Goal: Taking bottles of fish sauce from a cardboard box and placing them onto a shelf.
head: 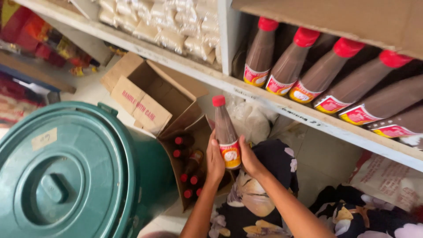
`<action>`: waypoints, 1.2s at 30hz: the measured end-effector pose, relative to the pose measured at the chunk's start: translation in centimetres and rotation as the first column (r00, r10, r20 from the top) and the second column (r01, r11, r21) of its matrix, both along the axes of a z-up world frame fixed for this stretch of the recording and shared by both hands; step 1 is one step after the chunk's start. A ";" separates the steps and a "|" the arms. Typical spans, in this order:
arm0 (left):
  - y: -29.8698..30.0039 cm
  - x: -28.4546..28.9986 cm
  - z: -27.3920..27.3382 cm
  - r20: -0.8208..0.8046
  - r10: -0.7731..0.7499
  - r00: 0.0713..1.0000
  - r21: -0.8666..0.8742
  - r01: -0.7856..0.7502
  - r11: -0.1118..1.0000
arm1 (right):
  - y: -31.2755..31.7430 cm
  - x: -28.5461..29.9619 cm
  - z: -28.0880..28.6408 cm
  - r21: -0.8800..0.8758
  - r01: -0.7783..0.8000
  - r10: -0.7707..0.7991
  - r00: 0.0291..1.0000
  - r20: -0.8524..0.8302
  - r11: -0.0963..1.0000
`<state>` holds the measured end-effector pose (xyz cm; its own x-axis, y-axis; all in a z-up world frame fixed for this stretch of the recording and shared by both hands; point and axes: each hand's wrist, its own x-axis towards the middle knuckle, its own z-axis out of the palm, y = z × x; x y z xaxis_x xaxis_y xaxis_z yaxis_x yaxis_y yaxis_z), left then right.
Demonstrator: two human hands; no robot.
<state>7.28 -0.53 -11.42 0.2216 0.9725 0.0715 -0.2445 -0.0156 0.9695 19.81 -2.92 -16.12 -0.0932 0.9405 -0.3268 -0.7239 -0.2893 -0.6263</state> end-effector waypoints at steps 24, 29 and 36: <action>-1.6 4.9 24.2 -0.139 -0.112 0.984 0.555 0.172 0.814 | -7.1 9.8 27.7 0.304 -0.156 -0.123 0.675 0.728 0.940; -1.0 5.2 27.4 0.016 -0.242 0.970 0.568 0.191 0.801 | -7.1 8.9 29.8 0.345 -0.063 -0.274 0.486 0.830 0.936; -1.1 4.2 28.1 0.038 -0.180 0.983 0.620 0.118 0.776 | -6.7 8.3 28.3 0.318 -0.067 -0.277 0.348 0.896 0.946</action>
<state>11.45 -1.62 16.66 0.3222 0.6711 0.6677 -0.3788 -0.5550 0.7406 28.16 -9.65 12.20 0.2101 0.9710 0.1143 0.3528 0.0338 -0.9351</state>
